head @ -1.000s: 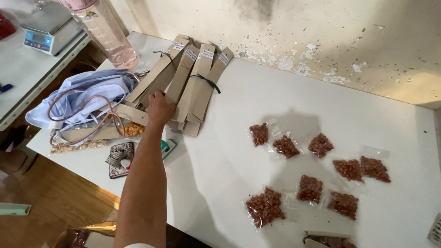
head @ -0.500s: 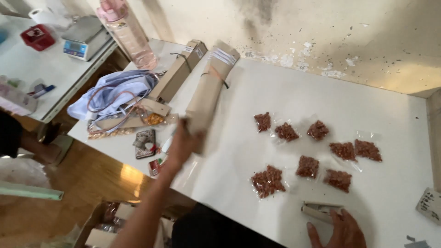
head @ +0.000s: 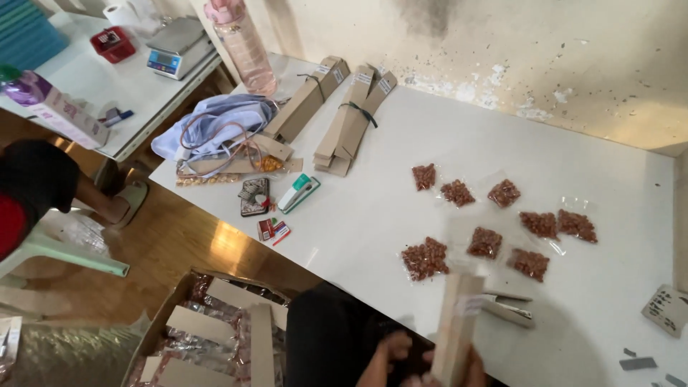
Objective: The person assembles snack packages by placing small plastic bags of nuts onto long cardboard strips and stapling them to the strips. They then use a handheld labeler to apply a label to the cardboard and place the finished package into a box.
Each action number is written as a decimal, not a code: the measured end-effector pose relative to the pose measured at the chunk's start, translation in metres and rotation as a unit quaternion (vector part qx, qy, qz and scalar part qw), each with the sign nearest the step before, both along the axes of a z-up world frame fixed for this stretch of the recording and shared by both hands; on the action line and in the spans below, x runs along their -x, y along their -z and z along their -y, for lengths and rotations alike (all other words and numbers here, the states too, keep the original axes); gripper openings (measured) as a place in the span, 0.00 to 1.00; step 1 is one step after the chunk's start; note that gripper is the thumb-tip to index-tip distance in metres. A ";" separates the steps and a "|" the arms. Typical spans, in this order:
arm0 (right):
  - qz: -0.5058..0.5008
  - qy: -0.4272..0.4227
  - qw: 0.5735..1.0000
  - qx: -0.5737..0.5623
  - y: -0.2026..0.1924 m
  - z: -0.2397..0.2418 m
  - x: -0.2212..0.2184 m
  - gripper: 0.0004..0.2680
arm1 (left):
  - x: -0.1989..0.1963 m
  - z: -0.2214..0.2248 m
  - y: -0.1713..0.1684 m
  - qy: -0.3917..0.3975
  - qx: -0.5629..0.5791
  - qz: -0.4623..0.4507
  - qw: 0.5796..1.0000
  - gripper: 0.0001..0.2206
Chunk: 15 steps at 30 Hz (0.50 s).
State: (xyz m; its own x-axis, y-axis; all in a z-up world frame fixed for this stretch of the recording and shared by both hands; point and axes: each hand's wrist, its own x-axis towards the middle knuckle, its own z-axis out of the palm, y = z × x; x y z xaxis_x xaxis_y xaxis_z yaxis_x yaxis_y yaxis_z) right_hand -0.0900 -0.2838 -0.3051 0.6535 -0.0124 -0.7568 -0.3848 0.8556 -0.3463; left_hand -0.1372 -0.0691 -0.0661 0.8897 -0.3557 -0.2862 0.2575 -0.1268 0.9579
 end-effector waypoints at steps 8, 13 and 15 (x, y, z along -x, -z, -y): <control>0.218 -0.420 0.830 0.294 -0.154 -0.009 0.076 0.28 | -0.019 0.029 -0.074 -0.065 0.242 -0.205 0.946 0.21; 0.158 -0.205 0.711 0.654 -0.350 0.001 0.077 0.15 | -0.012 0.046 -0.070 -0.062 0.343 -0.269 0.898 0.22; 0.234 -0.218 0.680 0.660 -0.366 0.005 0.066 0.18 | -0.010 0.053 -0.086 -0.045 0.328 -0.259 0.907 0.23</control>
State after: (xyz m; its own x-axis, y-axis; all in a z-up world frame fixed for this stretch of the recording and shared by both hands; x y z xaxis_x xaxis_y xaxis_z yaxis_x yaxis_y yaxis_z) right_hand -0.1557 -0.2883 0.0610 0.9781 -0.2076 0.0174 -0.0862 -0.4794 -0.8733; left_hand -0.1271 -0.1224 0.0199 0.7300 -0.5338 -0.4267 0.6758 0.4709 0.5671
